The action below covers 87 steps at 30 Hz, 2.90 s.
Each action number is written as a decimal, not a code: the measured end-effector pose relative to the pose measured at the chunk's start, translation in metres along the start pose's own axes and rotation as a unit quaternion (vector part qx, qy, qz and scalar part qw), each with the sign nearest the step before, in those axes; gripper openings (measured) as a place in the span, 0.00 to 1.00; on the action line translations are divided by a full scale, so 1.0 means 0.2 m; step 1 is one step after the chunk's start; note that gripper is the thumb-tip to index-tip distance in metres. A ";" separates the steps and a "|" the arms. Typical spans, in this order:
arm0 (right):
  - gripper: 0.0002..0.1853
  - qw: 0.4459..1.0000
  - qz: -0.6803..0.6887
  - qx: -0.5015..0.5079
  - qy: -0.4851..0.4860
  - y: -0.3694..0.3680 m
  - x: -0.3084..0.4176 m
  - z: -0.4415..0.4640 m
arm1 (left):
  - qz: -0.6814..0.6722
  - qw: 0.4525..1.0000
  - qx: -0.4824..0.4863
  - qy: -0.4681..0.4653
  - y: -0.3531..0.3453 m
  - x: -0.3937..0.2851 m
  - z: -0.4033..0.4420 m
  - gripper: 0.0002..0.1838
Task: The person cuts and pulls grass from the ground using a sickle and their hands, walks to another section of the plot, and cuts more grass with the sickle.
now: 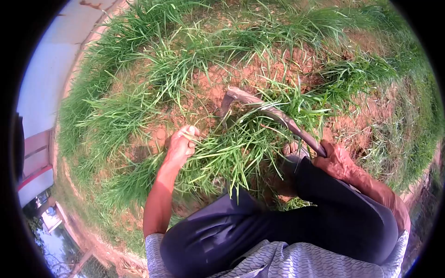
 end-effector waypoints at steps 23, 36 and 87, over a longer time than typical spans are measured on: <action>0.16 0.996 -0.006 -0.064 0.067 0.06 -0.04 0.09 | 0.525 0.837 0.106 -0.113 -0.08 0.20 -0.07 0.13; 0.21 0.998 0.015 -0.046 0.025 0.48 0.18 0.12 | 0.127 0.978 -0.049 0.161 0.34 0.09 -0.57 0.18; 0.09 0.993 -0.070 -0.006 -0.091 1.16 0.10 -2.23 | 0.114 0.975 -0.174 0.076 -1.58 -0.12 -3.47 0.14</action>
Point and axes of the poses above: each hand's wrist, its own z-axis towards the middle knuckle, its own y-axis out of the back of the hand, x = y × z, the point moved 8 cm from there along z, towards the middle knuckle, and after that the axes turned 9 degrees about x, right-handed, at the moved point
